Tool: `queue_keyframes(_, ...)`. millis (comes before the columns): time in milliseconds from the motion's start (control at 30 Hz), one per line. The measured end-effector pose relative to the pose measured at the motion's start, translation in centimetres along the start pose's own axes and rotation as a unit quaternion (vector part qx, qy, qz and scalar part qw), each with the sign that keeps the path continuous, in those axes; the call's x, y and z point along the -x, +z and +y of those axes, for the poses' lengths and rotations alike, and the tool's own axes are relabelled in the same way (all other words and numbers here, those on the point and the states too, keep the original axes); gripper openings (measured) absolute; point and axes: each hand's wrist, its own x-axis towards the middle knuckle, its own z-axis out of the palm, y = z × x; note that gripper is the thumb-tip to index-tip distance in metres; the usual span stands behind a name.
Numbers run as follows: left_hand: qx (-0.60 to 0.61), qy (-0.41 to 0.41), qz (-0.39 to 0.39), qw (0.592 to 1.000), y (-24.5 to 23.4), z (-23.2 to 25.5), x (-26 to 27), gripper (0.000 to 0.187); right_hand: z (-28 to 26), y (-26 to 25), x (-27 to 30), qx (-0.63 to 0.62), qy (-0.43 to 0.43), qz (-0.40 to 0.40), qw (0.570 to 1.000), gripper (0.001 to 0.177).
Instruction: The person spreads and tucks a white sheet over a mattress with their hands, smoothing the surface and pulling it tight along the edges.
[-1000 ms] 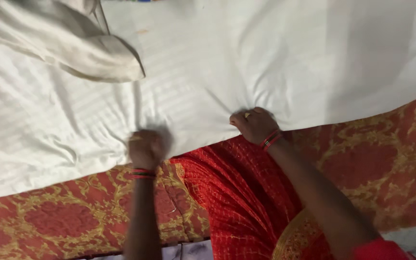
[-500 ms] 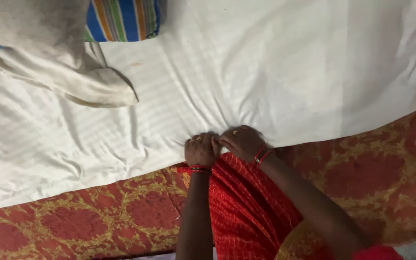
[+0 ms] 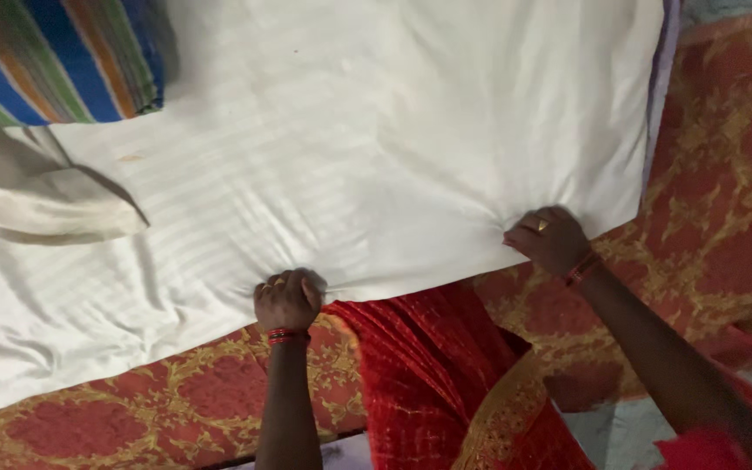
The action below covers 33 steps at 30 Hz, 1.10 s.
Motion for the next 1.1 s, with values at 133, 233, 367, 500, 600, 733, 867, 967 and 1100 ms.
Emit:
queue_keyframes(133,-0.002,-0.011,-0.007,1.0,-0.1,0.2,-0.1,0.021,1.6,1.5,0.1,-0.04,0.016,-0.029,0.999,0.014)
queue_keyframes(233,-0.013,-0.009,-0.003,1.0,0.4,0.0,0.0,0.02,2.2,1.4,-0.8,-0.058,-0.003,-0.024,0.998,0.014)
queue_keyframes(367,-0.023,-0.01,0.021,0.999,0.6,0.0,0.3,0.019,1.9,0.9,-1.4,-0.085,-0.003,-0.009,0.996,0.013)
queue_keyframes(500,-0.049,-0.017,0.008,0.999,0.6,0.1,0.3,0.02,1.8,0.7,-1.4,-0.067,-0.019,0.033,0.997,0.012)
queue_keyframes(600,-0.024,-0.065,0.006,0.998,-0.5,1.7,-0.1,0.022,1.4,0.1,-1.3,-0.062,-0.025,0.046,0.997,0.015)
queue_keyframes(733,0.124,-0.07,0.016,0.99,-0.4,8.2,-1.1,0.024,0.8,-0.3,-1.1,-0.053,-0.041,0.091,0.994,0.018)
queue_keyframes(867,0.267,0.125,0.155,0.943,4.2,21.3,-3.2,0.015,0.8,0.0,-0.3,-0.058,-0.028,0.081,0.995,0.014)
queue_keyframes(967,0.169,-0.025,0.074,0.982,6.4,28.7,-4.1,0.022,0.6,0.0,-0.6,-0.045,-0.016,0.069,0.996,0.014)
queue_keyframes(1100,0.132,-0.125,0.133,0.974,8.2,30.4,-4.5,0.023,0.5,0.3,-0.6,-0.046,-0.015,0.075,0.996,0.013)
